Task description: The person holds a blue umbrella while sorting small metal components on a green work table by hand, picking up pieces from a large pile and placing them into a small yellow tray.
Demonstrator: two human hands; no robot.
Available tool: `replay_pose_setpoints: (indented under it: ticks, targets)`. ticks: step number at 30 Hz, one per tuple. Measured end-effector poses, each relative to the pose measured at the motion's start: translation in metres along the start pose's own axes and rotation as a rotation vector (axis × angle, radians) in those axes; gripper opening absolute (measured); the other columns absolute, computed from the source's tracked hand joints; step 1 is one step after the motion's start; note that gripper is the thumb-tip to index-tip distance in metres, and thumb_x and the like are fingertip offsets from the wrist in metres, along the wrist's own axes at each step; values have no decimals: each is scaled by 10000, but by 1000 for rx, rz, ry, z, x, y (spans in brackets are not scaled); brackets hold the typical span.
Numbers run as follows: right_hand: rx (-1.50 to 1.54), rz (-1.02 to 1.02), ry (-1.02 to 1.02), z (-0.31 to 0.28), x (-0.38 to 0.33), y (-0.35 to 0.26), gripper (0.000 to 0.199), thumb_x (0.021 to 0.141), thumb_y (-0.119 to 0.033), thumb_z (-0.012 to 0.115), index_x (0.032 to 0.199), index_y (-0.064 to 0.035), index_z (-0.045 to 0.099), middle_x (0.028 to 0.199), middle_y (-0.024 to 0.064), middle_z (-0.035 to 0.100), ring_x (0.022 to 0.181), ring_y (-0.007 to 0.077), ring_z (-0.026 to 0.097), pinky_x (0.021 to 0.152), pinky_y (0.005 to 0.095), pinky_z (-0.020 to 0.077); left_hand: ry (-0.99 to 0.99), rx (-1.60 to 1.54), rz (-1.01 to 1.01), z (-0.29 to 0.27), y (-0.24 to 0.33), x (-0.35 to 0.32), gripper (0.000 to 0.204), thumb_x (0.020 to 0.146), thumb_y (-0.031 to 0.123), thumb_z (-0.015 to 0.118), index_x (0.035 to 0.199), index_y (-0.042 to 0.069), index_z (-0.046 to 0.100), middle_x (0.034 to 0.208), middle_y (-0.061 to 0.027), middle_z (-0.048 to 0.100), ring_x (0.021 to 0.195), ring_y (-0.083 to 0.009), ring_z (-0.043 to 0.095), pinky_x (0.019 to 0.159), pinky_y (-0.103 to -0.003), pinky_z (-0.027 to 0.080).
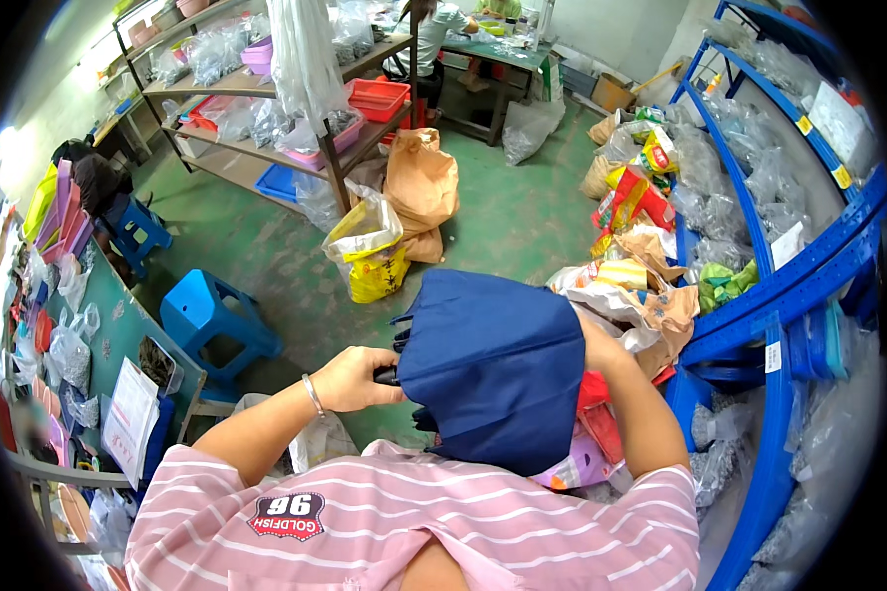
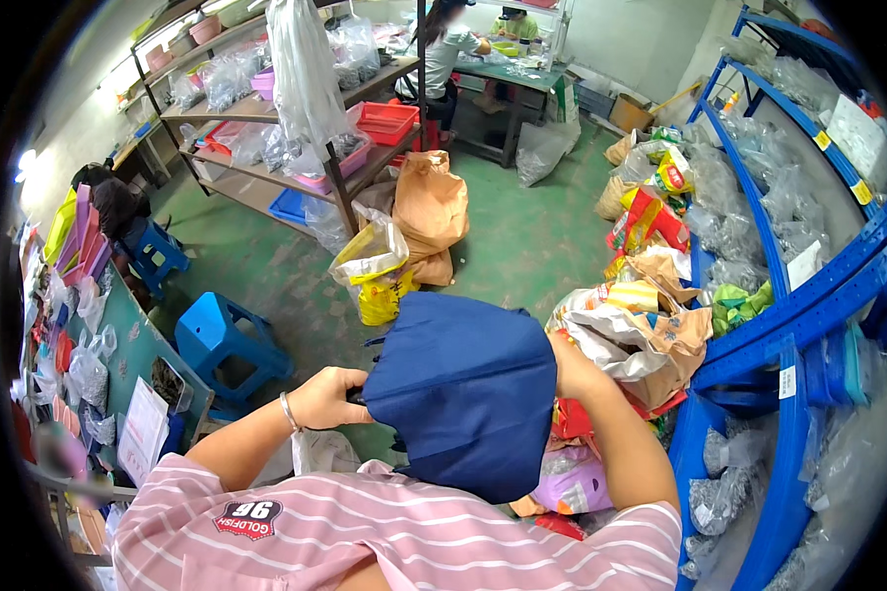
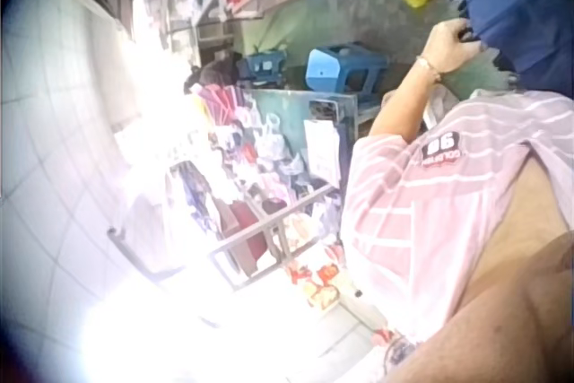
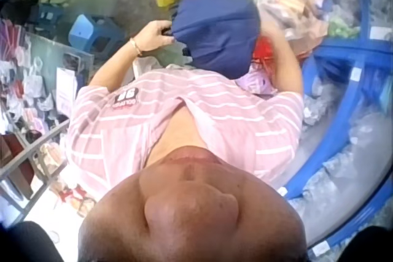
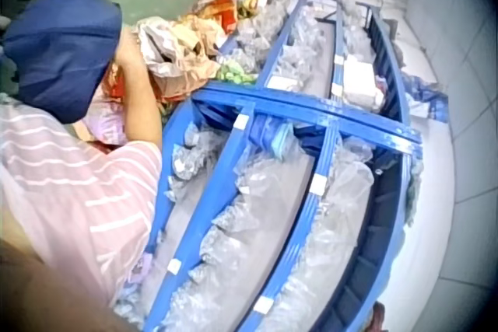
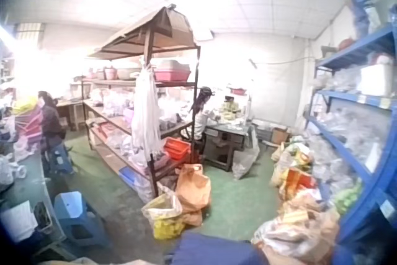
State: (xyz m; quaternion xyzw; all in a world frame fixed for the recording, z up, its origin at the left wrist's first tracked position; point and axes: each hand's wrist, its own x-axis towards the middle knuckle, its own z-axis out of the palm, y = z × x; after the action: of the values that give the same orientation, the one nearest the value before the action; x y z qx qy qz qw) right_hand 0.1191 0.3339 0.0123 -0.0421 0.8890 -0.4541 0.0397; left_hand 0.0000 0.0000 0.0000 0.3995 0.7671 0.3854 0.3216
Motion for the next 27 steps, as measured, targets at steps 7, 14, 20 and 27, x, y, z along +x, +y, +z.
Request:
replay_pose_setpoints:
  ticks: [7,14,20,27]
  targets:
    - [195,0,312,-1,6,42,154,740,-131,610,822,-2,635,807,168,662,676,147,595,635,317,486,-19,-309,-183,13,22,22,279,752,226,733,915,17,647,670,-1,583,492,-57,478,434,-221,415]
    - [221,-155,167,-22,12,87,155,790,-92,593,910,-1,629,862,83,668,745,150,589,679,302,472,-110,-497,-304,33,14,33,239,794,202,693,889,-7,630,610,-16,551,446,-75,486,412,-212,394]
    - [374,22,657,-62,19,37,237,930,-253,505,1022,-48,581,866,34,621,797,98,556,709,229,442,27,-865,-437,33,14,32,269,842,223,614,963,-12,570,646,-70,565,425,-116,493,401,-227,386]
    - [773,306,667,0,-35,69,317,949,-323,450,1067,-41,530,902,66,626,751,96,599,621,209,473,49,-1567,-387,29,-21,18,297,895,384,459,973,103,514,630,-65,519,405,-132,404,393,-254,317]
